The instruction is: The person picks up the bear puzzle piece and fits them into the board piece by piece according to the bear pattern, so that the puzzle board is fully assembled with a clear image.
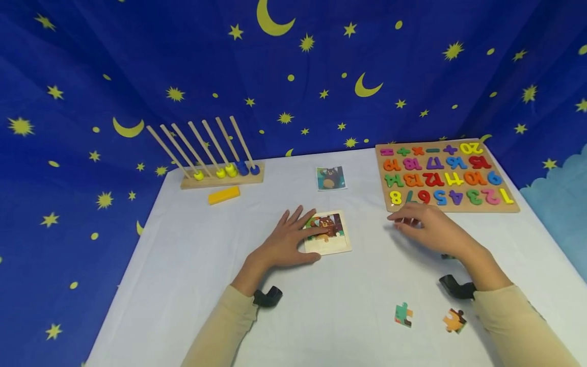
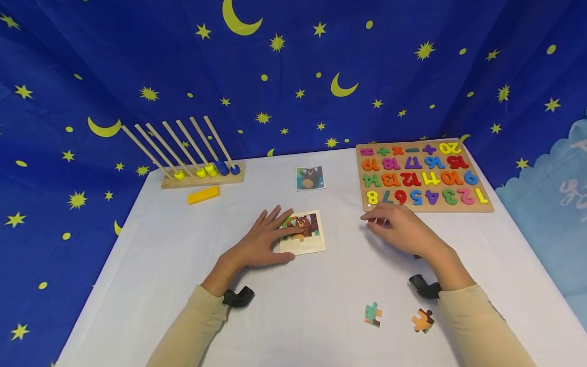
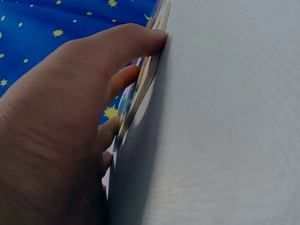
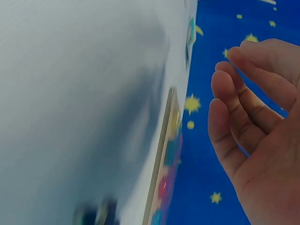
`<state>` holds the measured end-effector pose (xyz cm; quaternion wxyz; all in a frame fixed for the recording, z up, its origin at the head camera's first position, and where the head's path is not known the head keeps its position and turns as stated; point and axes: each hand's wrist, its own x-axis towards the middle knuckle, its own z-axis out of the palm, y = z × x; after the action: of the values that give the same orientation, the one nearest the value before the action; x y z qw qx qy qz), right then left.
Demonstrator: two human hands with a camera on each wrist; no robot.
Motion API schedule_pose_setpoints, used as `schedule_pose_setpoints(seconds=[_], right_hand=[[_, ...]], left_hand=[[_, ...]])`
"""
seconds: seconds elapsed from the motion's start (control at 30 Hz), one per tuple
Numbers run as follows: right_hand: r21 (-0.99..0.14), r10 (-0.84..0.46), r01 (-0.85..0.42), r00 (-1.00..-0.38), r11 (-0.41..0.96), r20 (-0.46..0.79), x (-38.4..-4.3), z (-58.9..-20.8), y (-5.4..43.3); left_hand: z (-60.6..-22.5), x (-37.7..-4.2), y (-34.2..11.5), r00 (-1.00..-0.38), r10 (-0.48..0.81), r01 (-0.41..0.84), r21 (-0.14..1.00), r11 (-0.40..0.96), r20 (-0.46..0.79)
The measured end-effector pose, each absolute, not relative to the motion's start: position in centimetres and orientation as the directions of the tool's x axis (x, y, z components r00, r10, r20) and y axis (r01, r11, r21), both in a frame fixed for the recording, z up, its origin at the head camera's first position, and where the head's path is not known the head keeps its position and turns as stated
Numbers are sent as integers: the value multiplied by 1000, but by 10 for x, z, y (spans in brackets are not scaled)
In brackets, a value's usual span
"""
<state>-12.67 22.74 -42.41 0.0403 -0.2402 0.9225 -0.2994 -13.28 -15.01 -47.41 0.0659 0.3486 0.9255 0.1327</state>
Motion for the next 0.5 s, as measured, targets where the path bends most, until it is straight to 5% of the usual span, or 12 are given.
schedule_pose_setpoints(seconds=[0.5], right_hand=[[-537,-390,-380,-915,753,101,-101,-430,282]], left_hand=[[-474,-133,-151,-744,668,628,309,714,-32]])
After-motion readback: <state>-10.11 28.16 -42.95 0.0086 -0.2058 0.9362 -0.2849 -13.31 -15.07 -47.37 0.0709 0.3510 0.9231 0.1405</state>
